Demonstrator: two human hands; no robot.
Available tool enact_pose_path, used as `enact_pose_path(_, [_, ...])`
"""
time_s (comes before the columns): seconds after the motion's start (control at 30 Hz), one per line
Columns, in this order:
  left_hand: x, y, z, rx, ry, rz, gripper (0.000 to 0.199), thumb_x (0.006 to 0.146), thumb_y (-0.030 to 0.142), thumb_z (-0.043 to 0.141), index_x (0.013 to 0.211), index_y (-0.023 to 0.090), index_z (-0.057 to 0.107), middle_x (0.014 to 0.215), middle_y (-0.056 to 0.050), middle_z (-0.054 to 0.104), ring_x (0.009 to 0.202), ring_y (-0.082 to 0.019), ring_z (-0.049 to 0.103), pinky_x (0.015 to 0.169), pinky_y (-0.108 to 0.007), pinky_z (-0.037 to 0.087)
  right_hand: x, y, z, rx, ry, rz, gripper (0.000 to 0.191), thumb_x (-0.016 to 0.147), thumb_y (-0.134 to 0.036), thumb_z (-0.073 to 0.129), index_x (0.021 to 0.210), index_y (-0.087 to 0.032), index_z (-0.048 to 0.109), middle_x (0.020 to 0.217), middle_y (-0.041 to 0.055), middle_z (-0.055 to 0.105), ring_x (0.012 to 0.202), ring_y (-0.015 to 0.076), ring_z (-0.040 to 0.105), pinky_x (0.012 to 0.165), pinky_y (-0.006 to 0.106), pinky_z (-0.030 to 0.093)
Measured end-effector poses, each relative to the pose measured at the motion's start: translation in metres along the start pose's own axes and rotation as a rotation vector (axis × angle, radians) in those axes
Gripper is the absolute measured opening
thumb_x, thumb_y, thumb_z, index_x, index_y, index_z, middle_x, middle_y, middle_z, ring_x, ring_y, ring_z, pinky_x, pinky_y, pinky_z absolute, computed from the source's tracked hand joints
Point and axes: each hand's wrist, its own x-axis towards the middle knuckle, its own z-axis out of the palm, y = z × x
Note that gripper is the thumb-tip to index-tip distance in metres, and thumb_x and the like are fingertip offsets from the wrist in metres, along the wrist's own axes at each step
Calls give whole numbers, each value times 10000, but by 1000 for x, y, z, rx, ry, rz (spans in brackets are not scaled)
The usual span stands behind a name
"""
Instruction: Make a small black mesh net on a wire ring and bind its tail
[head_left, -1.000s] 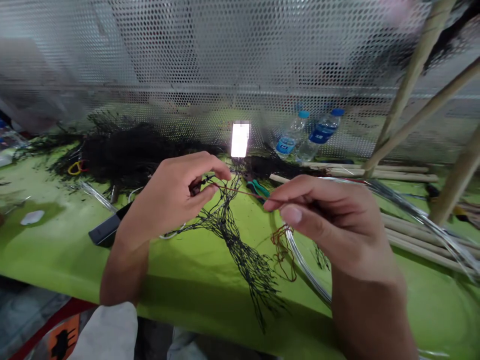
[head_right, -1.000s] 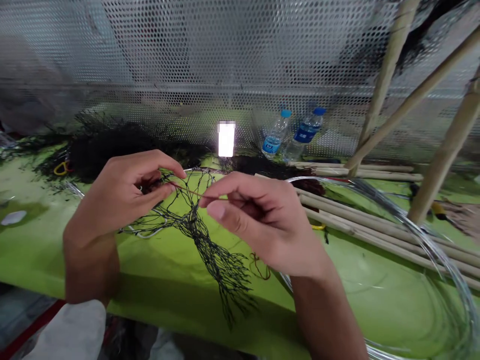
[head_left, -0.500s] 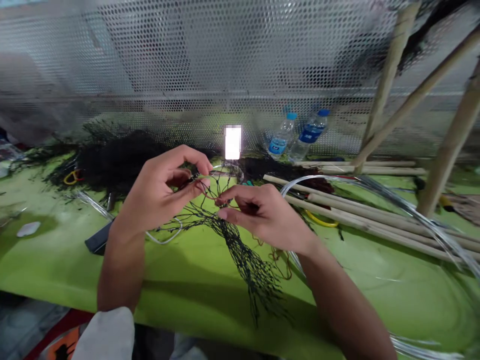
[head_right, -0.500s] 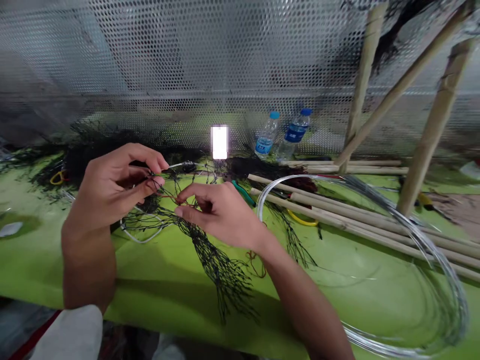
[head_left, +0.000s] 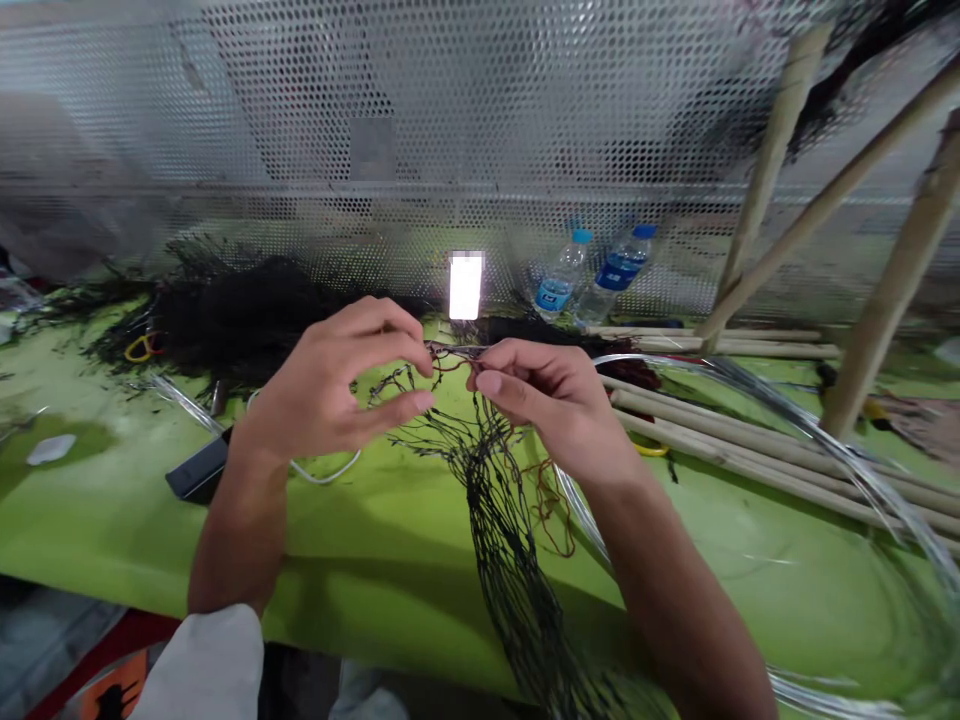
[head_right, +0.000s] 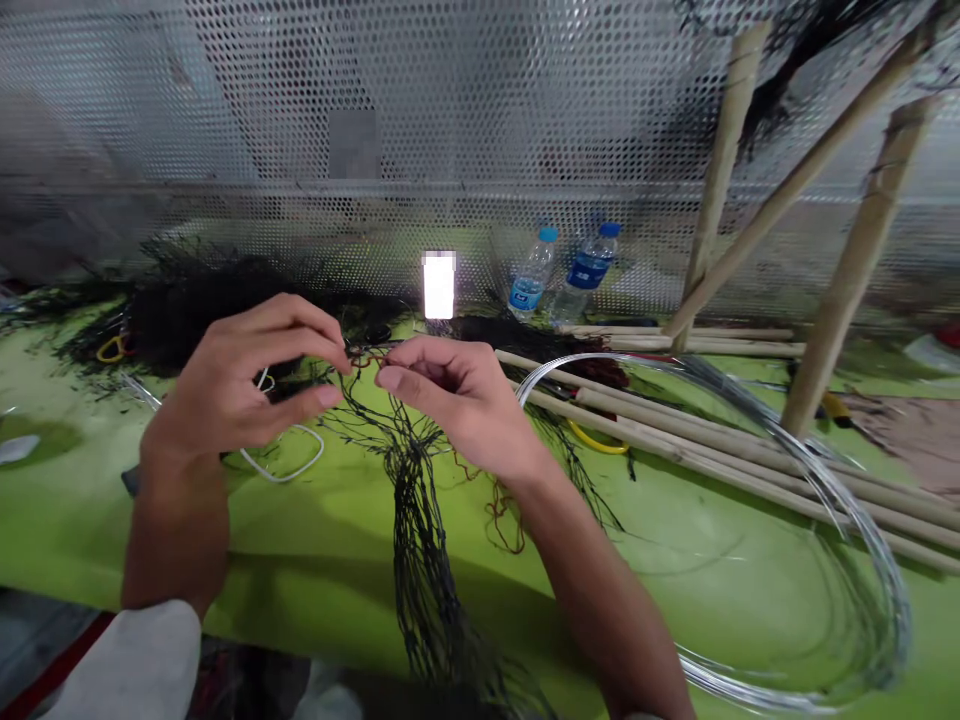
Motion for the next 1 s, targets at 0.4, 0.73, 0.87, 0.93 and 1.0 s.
enact_pose_path(0.4, [6,1,23,6,-134,-74,118,957,240,713,845,211,735,1435,-90,554,1400,-321,507,1166,-548,380,-1,1,-20,70,36,56,192,955,-341,765,841,-197,709,651,-41,458,543,70,334,503,273,193])
enact_pose_path(0.73, [3,-10,3,-372,-172,-42,65,968,222,709,907,203,703,1400,-83,597,1342,-206,608,1191,-353,466,5,12,-22,114,47,115,183,916,-319,743,810,-185,676,643,-41,500,539,67,345,508,265,183])
enact_pose_path(0.87, [3,-8,3,-355,-237,-46,114,948,306,774,933,209,716,1340,-73,644,1280,-208,634,1106,-329,511,3,12,-21,64,-5,91,201,934,-335,735,820,-182,672,675,-34,533,550,72,371,493,256,206])
enact_pose_path(0.93, [3,-7,3,-370,-246,-77,130,972,328,742,976,206,698,1300,-79,660,1199,-199,665,1018,-309,556,3,12,-20,57,-43,73,200,942,-338,736,831,-181,679,694,-29,553,555,75,386,498,257,225])
enact_pose_path(1.0, [4,-7,6,-404,-228,-105,106,1020,281,652,1093,207,669,1263,-84,678,1085,-167,697,917,-276,589,3,12,-19,68,-97,54,205,950,-340,743,837,-181,685,697,-29,550,568,80,394,515,260,241])
